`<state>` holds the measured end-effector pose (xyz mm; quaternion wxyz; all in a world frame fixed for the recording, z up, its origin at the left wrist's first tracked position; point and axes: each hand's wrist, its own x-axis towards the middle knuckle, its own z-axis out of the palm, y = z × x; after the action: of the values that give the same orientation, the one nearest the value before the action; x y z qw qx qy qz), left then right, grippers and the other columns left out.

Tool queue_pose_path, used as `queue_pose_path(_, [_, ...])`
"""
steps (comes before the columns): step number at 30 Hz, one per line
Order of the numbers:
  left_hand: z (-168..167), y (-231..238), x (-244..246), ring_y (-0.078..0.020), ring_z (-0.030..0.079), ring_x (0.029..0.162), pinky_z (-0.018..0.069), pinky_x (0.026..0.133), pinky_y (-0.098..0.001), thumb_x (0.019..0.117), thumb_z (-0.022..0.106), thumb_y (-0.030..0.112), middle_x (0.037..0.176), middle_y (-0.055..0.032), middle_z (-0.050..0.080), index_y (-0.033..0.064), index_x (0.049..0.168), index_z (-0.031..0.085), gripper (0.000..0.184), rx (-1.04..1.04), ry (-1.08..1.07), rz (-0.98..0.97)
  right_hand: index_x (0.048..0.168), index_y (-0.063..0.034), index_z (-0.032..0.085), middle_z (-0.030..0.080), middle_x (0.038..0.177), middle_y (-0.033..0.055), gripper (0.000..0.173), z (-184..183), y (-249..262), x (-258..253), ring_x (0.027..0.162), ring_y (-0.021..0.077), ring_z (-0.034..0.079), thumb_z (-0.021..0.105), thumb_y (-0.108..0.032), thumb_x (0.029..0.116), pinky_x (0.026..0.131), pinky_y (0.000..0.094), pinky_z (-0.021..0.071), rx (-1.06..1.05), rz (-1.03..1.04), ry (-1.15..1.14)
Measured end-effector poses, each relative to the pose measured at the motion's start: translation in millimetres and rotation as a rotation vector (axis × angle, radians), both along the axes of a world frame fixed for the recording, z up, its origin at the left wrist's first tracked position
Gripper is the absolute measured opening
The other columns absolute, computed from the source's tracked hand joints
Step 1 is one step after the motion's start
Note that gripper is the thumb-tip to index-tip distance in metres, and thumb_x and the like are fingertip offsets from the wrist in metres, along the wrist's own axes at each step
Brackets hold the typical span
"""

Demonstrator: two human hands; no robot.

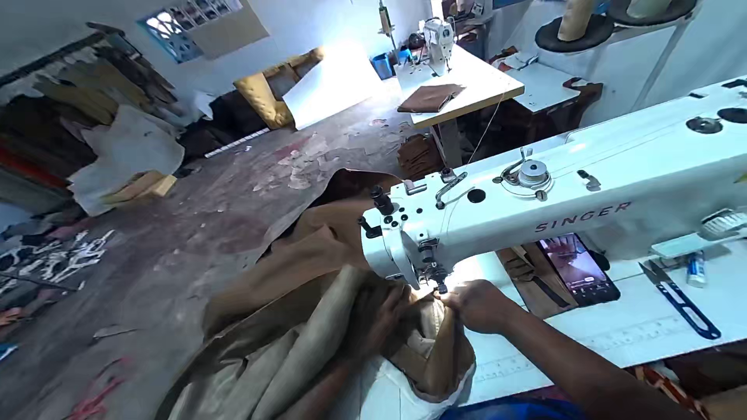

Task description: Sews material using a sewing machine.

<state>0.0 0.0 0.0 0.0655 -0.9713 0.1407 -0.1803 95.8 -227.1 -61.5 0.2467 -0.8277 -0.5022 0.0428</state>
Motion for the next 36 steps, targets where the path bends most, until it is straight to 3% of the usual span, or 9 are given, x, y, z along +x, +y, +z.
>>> queue_pose_path(2, [3, -12, 1, -0.0398, 0.068, 0.115, 0.0517, 0.102, -0.0521, 0.0993, 0.056, 0.0, 0.123, -0.0236, 0.07, -0.0042, 0.116, 0.074, 0.025, -0.367, 0.233, 0.06, 0.123, -0.0086, 0.071, 0.073, 0.102, 0.0141, 0.033, 1, 0, 1, 0.097, 0.0321, 0.071, 0.051, -0.007, 0.0978, 0.082, 0.0506, 0.0565, -0.012, 0.012, 0.011])
queue_pose_path(4, [26, -34, -1, -0.0463, 0.062, 0.123, 0.047, 0.109, -0.0514, 0.1025, 0.048, -0.002, 0.13, -0.0333, 0.063, -0.0143, 0.123, 0.066, 0.03, -0.437, 0.494, 0.13, 0.12, -0.0075, 0.071, 0.073, 0.1, 0.0143, 0.03, 1, -1, 2, 0.095, 0.0323, 0.071, 0.051, -0.007, 0.0976, 0.08, 0.0505, 0.0568, -0.009, 0.027, 0.003])
queue_pose_path(8, [20, -53, -2, -0.0406, 0.071, 0.102, 0.0566, 0.092, -0.0511, 0.099, 0.055, 0.006, 0.1, -0.0248, 0.071, -0.0076, 0.104, 0.07, 0.02, -0.144, 0.41, 0.068, 0.117, -0.0069, 0.072, 0.073, 0.1, 0.0138, 0.028, 0, -1, 1, 0.095, 0.0312, 0.071, 0.051, -0.007, 0.0977, 0.079, 0.0489, 0.0567, -0.019, 0.037, -0.01])
queue_pose_path(12, [25, -57, 6, -0.0385, 0.063, 0.122, 0.0461, 0.109, -0.0507, 0.1044, 0.054, 0.024, 0.123, -0.0223, 0.068, 0.0007, 0.132, 0.064, 0.038, -0.192, 0.639, 0.228, 0.11, -0.0074, 0.073, 0.069, 0.109, 0.0139, 0.023, -1, -3, 4, 0.094, 0.0321, 0.07, 0.053, -0.009, 0.0977, 0.078, 0.0516, 0.0574, 0.005, 0.042, 0.024])
queue_pose_path(15, [20, -54, 10, -0.0333, 0.063, 0.122, 0.0452, 0.109, -0.0482, 0.1071, 0.048, 0.032, 0.122, -0.0153, 0.071, 0.0135, 0.132, 0.07, 0.038, -0.205, 0.697, 0.278, 0.107, -0.0102, 0.074, 0.068, 0.105, 0.0124, 0.023, -3, -4, 5, 0.09, 0.0305, 0.069, 0.054, -0.013, 0.0978, 0.074, 0.0501, 0.0575, 0.014, 0.026, 0.026])
queue_pose_path(20, [13, -54, 8, -0.0317, 0.063, 0.123, 0.0455, 0.108, -0.0466, 0.1072, 0.047, 0.031, 0.124, -0.0138, 0.07, 0.0162, 0.13, 0.072, 0.036, -0.216, 0.677, 0.301, 0.105, -0.007, 0.073, 0.068, 0.102, 0.0141, 0.021, 1, -4, 4, 0.091, 0.0324, 0.069, 0.055, -0.012, 0.0971, 0.075, 0.0509, 0.0566, -0.024, 0.031, 0.039])
queue_pose_path(25, [3, -64, -1, -0.033, 0.064, 0.121, 0.0502, 0.103, -0.0486, 0.1036, 0.051, 0.01, 0.131, -0.0131, 0.067, 0.0122, 0.125, 0.074, 0.031, -0.145, 0.548, 0.235, 0.102, -0.006, 0.074, 0.069, 0.097, 0.0139, 0.019, 1, -5, 3, 0.088, 0.0325, 0.069, 0.057, -0.01, 0.0954, 0.072, 0.0508, 0.0567, 0.006, 0.016, 0.016])
queue_pose_path(29, [9, -74, 1, -0.0316, 0.057, 0.133, 0.0411, 0.112, -0.0505, 0.1076, 0.044, 0.012, 0.143, -0.008, 0.063, 0.015, 0.138, 0.066, 0.038, -0.08, 0.676, 0.331, 0.103, -0.006, 0.076, 0.071, 0.098, 0.0138, 0.02, 1, -5, 2, 0.089, 0.0321, 0.071, 0.059, -0.007, 0.0932, 0.073, 0.0505, 0.058, 0.056, -0.015, 0.004])
queue_pose_path(36, [11, -86, 0, -0.0334, 0.055, 0.134, 0.0411, 0.112, -0.0505, 0.1071, 0.043, 0.012, 0.141, -0.0096, 0.063, 0.0165, 0.136, 0.068, 0.038, -0.123, 0.673, 0.424, 0.094, -0.0047, 0.076, 0.07, 0.091, 0.0129, 0.014, 3, -6, 2, 0.082, 0.0307, 0.071, 0.063, -0.005, 0.089, 0.067, 0.0478, 0.0583, 0.112, -0.035, -0.043])
